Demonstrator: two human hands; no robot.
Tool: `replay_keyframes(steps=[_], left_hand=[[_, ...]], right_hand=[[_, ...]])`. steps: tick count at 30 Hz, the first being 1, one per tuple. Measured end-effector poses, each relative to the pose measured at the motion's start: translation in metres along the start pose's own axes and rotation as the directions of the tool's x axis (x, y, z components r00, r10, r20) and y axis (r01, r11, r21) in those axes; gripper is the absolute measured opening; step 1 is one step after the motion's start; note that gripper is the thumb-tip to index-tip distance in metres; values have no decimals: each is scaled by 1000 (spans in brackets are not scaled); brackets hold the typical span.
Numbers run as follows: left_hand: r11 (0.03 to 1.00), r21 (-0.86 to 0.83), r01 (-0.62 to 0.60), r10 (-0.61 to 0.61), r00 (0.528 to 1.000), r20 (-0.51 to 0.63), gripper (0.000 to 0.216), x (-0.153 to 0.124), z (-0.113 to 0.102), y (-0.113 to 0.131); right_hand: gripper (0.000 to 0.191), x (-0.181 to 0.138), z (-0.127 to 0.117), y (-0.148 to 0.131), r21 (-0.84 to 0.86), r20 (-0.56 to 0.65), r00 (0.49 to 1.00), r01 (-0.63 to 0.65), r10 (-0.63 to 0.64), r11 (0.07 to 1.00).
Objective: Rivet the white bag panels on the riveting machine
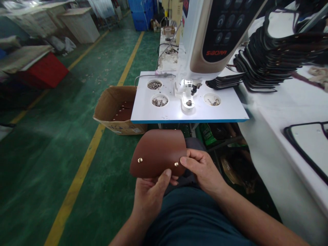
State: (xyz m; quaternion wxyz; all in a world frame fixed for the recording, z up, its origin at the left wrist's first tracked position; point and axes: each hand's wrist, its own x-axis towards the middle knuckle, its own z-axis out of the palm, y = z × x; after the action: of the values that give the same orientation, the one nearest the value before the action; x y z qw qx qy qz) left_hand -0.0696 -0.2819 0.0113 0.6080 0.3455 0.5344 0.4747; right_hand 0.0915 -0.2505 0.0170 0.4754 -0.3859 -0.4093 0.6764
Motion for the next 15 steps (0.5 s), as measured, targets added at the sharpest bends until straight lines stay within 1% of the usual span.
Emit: replay_keyframes(steps=[5, 9, 12, 15], left_hand=[[998, 60, -6, 8, 999, -31, 18, -1, 0, 3], [1000, 19, 0, 0, 999, -34, 16, -2, -3, 2], [1000, -7, 7, -7, 1000, -3, 14, -1, -5, 1], [1000, -27, 8, -7, 1000, 13, 15, 0, -7, 0]], right_hand=[[23, 1, 0, -8, -142, -24, 999, -40, 36, 989], [17, -1, -1, -10, -204, 6, 999, -41, 43, 978], [13, -2, -1, -9, -226, 26, 999, -29, 36, 974], [10, -2, -1, -7, -191, 60, 998, -22, 34, 981]])
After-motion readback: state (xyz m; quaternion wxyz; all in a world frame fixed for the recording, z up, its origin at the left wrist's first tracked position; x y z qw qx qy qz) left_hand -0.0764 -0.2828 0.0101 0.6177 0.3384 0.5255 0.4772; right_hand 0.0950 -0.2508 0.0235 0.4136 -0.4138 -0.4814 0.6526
